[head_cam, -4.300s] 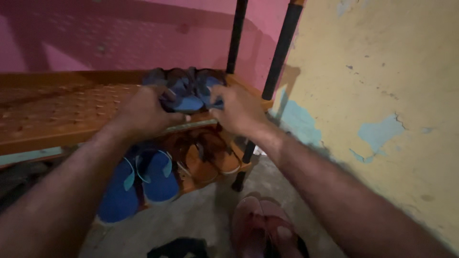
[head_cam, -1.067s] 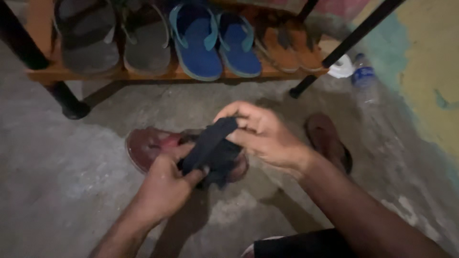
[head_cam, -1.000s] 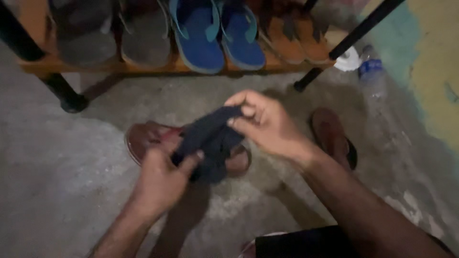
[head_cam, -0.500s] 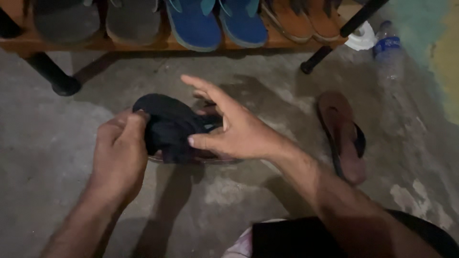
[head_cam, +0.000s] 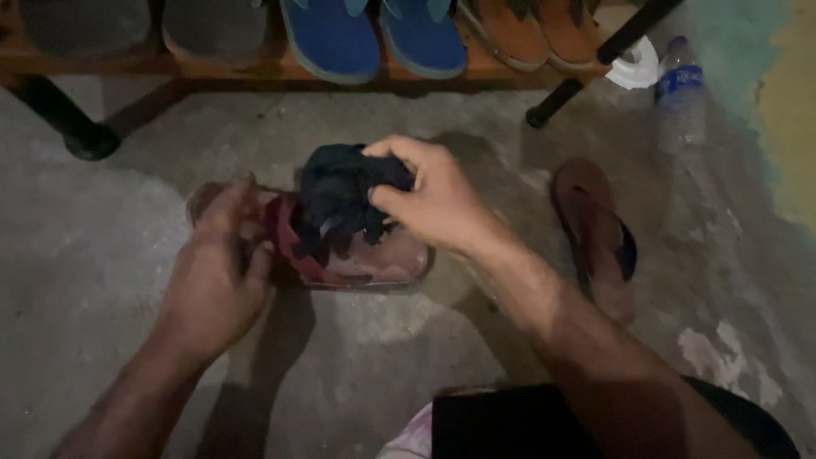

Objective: The person cleans a blue flip-flop with a dark cloth, wiping the sole and straps, then places it on a wooden shoe rack. They then pick up a pink flip-flop and wipe it with the same cloth.

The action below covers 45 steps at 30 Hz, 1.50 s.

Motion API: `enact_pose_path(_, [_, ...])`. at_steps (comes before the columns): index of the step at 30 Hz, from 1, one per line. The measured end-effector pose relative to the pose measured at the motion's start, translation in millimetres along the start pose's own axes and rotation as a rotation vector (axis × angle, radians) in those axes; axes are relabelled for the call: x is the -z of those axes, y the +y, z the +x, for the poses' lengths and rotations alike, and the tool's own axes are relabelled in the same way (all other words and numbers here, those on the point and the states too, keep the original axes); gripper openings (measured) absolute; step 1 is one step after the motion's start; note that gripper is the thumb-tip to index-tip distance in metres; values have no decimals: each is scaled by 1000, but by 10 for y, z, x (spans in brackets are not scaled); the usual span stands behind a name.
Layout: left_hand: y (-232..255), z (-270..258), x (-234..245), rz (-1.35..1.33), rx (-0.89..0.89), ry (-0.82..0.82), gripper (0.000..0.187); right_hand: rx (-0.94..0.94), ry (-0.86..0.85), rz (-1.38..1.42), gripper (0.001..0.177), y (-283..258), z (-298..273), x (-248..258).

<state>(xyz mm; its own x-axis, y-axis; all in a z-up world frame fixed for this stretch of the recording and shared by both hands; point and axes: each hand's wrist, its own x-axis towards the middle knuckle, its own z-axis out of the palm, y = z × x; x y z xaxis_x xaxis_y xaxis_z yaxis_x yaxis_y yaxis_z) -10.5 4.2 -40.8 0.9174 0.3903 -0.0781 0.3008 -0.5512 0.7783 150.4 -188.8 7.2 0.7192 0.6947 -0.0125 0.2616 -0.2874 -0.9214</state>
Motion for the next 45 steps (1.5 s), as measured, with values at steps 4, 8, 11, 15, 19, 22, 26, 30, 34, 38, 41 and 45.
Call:
enact_pose_path(4, [-57,48,-77,-59,-171,-17,78,-98,-1,-12,38,73,-9,-20])
enact_pose_path(8, [-39,79,-58,15,-62,-75,79,-23,-8,-27,37,128,0,-71])
enact_pose_path(11, [-19,103,-67,-16,-36,-77,80,-43,-6,-44,36,127,1,-62])
enact_pose_path(15, [22,125,-39,148,9,-111,89,-49,13,-57,35,50,-7,-47])
enact_pose_path(19, [107,127,-4,238,181,-129,78,-117,62,-81,37,59,-19,-8])
enact_pose_path(22, [137,134,-3,323,318,-218,63,19,77,-80,36,148,24,18])
enact_pose_path(26, [-10,68,-82,127,224,-113,58,151,118,-112,36,231,-6,-11])
enact_pose_path(30, [-91,151,-155,153,373,-168,63,124,191,32,37,29,-10,-24])
enact_pose_path(34, [-133,120,-159,115,239,-59,51,24,-32,615,38,-167,-122,-35])
enact_pose_path(38, [-50,110,-102,88,225,-41,33,130,-108,262,38,-31,-91,-233])
enact_pose_path(41, [21,65,-45,26,225,-70,40,108,20,-376,41,187,-184,-266])
enact_pose_path(45, [66,69,7,-39,35,-2,47,165,66,-611,44,406,-131,-140])
